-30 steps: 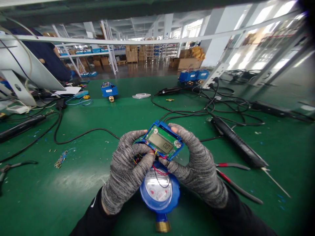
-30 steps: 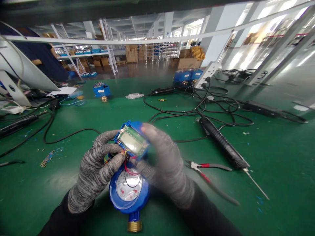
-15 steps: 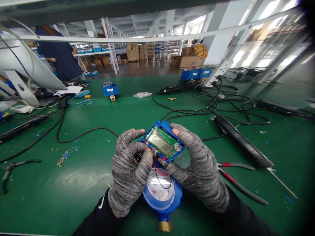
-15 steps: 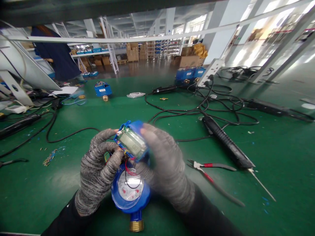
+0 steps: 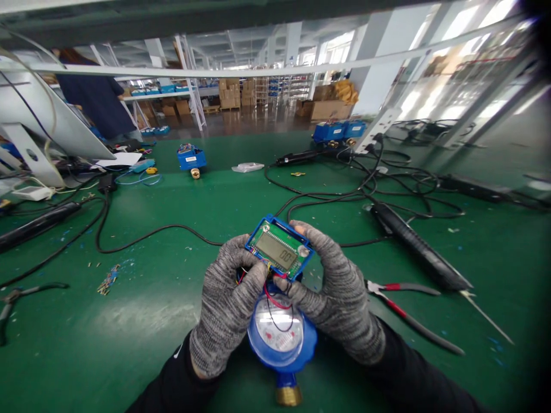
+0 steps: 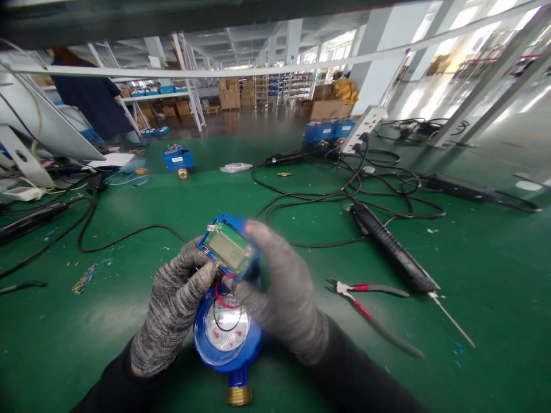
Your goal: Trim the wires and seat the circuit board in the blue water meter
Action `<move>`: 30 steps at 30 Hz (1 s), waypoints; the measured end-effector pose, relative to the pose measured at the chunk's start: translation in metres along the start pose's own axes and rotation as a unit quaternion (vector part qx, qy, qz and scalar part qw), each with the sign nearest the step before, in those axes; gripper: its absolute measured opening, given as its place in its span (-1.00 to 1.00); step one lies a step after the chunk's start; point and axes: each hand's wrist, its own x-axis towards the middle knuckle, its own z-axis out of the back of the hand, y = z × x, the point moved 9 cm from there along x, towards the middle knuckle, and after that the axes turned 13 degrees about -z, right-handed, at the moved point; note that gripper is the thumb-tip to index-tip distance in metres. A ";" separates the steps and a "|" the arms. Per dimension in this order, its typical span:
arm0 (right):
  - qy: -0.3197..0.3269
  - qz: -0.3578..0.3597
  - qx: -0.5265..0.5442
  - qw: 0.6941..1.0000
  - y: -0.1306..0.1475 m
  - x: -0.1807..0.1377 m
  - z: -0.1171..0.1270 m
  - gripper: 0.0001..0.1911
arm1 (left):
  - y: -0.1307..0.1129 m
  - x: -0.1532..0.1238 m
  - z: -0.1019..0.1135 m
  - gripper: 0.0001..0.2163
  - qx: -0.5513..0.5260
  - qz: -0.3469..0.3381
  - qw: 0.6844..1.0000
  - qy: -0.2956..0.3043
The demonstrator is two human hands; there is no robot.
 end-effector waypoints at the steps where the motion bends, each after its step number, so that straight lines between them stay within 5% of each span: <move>1: 0.000 -0.009 0.003 1.000 -0.001 0.000 -0.001 -0.22 | 0.000 0.000 0.000 -0.94 0.012 0.000 1.000 0.000; 11: 0.016 -0.091 0.085 0.992 -0.017 0.003 -0.008 -0.34 | -0.020 0.004 0.009 -0.93 0.137 -0.077 0.987 -0.024; 30: 0.026 -0.153 0.169 0.973 -0.030 -0.001 -0.018 -0.35 | -0.022 0.007 0.008 -0.93 0.170 -0.082 0.982 0.004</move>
